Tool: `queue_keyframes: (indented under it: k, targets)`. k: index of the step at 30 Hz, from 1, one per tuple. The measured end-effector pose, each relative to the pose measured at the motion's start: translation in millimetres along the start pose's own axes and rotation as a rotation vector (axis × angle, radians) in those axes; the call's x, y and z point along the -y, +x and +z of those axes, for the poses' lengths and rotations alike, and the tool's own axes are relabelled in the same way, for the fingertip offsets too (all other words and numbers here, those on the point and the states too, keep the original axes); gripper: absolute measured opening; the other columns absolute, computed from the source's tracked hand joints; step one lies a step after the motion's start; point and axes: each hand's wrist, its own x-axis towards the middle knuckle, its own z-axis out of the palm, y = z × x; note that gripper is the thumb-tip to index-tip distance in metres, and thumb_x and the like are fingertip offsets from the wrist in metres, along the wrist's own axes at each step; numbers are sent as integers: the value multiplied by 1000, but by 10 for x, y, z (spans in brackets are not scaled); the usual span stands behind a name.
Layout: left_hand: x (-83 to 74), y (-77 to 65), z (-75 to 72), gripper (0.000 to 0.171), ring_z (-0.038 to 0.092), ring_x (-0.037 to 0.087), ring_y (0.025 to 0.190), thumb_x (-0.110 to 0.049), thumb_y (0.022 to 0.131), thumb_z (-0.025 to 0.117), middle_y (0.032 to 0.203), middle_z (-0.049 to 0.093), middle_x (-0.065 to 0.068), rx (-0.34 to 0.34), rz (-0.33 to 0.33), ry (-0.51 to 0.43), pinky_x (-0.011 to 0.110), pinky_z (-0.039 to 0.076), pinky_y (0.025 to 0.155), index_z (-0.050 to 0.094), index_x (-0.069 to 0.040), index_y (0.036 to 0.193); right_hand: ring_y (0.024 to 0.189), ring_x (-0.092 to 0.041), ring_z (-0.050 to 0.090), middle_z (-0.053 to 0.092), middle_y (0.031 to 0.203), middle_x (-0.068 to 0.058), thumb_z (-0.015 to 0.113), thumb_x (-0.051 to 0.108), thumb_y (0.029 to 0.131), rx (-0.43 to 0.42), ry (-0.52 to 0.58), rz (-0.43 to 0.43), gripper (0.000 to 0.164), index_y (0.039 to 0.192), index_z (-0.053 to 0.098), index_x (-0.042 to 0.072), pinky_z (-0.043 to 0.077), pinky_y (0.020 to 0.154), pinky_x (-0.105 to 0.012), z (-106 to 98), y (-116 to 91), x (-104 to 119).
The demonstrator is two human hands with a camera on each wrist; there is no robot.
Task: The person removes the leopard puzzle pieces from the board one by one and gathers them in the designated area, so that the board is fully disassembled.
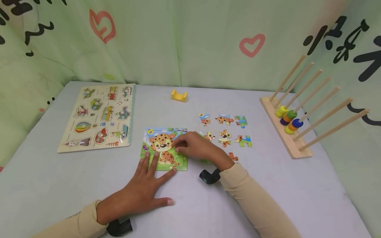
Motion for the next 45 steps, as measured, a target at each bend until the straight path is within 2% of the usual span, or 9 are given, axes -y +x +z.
queue_keyframes:
  k: [5,12,19,24,30,38,40,45]
  targets:
    - [6,3,4,85,-8,56,139,-80,80,48,155,1,33,-17,6,21,63,3,111,35,-34,151,82,-11,59,69,97,5,66,8,93,15,-24,6,16,107,73,9,49,75,-31,5,28,33]
    - [14,4,18,85,-7,57,138,-81,80,45,156,2,32,-2,1,39,64,5,111,34,-36,152,85,-11,58,67,99,3,69,10,92,8,-39,18,13,104,73,10,49,75,-31,16,49,54]
    - [4,10,9,85,-5,57,139,-82,80,45,156,3,32,-5,-1,56,64,6,111,34,-36,152,86,-13,61,63,96,0,68,7,91,24,43,15,14,105,72,8,51,79,-31,10,51,40]
    - [4,9,18,85,-6,57,139,-81,80,46,155,3,33,-7,-9,41,63,5,111,35,-36,151,84,-14,63,66,100,-1,68,5,90,52,107,17,16,106,72,6,52,77,-32,8,40,10]
    - [-3,3,12,85,-5,57,139,-81,80,46,155,3,33,-4,-6,46,64,5,111,35,-36,152,83,-14,63,69,93,0,68,7,92,82,167,46,15,106,71,4,52,77,-31,18,23,-30]
    - [-1,-3,2,85,-4,56,139,-80,81,47,155,4,33,-17,4,47,64,6,111,35,-35,151,72,-14,54,61,77,2,67,13,94,110,162,34,11,102,72,8,47,69,-31,10,-4,-31]
    - [0,-5,3,85,-4,56,139,-80,81,47,155,4,33,-18,3,47,64,6,111,35,-36,151,72,-14,53,61,78,3,66,13,94,101,155,16,11,101,72,8,46,69,-30,9,-11,-26]
    - [5,-1,7,85,-6,56,139,-80,80,47,155,3,33,-12,-1,32,64,5,111,35,-36,151,77,-15,55,68,91,3,64,8,94,38,128,-7,12,101,73,11,47,72,-31,-18,-42,-41]
